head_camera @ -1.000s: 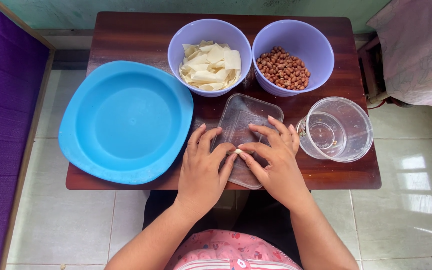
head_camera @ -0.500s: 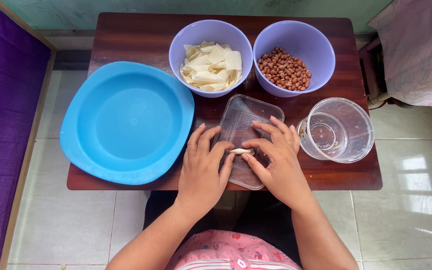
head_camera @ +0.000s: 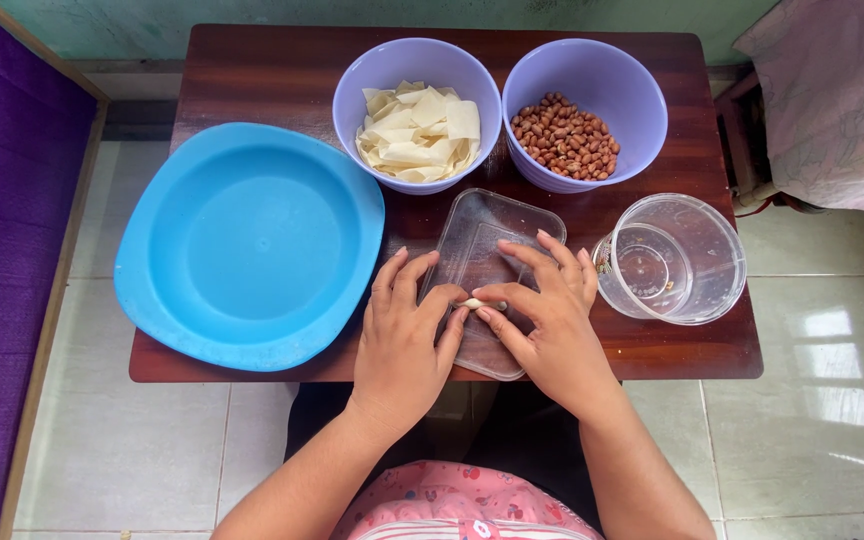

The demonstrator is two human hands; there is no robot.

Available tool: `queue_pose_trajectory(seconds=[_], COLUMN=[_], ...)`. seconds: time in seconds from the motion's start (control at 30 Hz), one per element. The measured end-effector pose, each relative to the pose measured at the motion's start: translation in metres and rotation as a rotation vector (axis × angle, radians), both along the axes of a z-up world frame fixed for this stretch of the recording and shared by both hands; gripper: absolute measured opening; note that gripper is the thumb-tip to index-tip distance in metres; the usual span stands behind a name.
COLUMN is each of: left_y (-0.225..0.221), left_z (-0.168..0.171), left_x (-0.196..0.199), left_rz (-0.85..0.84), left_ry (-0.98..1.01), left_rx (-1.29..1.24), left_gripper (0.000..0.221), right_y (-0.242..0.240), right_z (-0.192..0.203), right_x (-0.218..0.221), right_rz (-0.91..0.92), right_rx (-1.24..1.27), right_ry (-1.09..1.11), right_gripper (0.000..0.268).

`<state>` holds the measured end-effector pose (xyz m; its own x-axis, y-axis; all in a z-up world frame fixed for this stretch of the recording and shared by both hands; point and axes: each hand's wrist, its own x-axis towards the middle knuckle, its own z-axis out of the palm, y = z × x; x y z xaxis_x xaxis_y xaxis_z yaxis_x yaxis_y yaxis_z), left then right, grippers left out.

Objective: Rolling peanuts into small dough wrappers to prepare bite-sized snacks.

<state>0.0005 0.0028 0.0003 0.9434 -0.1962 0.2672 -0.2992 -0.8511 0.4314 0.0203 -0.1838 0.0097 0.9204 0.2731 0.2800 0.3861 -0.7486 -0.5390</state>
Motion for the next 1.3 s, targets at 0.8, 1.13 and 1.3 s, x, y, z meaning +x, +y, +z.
queue_pose_trajectory(seconds=[0.8,1.13,1.3], left_y=[0.001,-0.001,0.001], left_z=[-0.005,0.018,0.025], left_x=[-0.004,-0.012,-0.018], left_rz=[-0.150,-0.142,-0.168], left_ry=[-0.213,0.033,0.030], left_rx=[-0.389,-0.720,-0.713], left_gripper=[0.017,0.012,0.026], right_y=[-0.013,-0.006,-0.007], right_z=[0.004,0.012,0.012], right_x=[-0.006,-0.020,-0.024], right_rz=[0.190,0.195,0.201], right_rx=[0.260,0.365,0.456], right_ry=[-0.012,-0.294,-0.214], right_gripper=[0.030,0.019,0.013])
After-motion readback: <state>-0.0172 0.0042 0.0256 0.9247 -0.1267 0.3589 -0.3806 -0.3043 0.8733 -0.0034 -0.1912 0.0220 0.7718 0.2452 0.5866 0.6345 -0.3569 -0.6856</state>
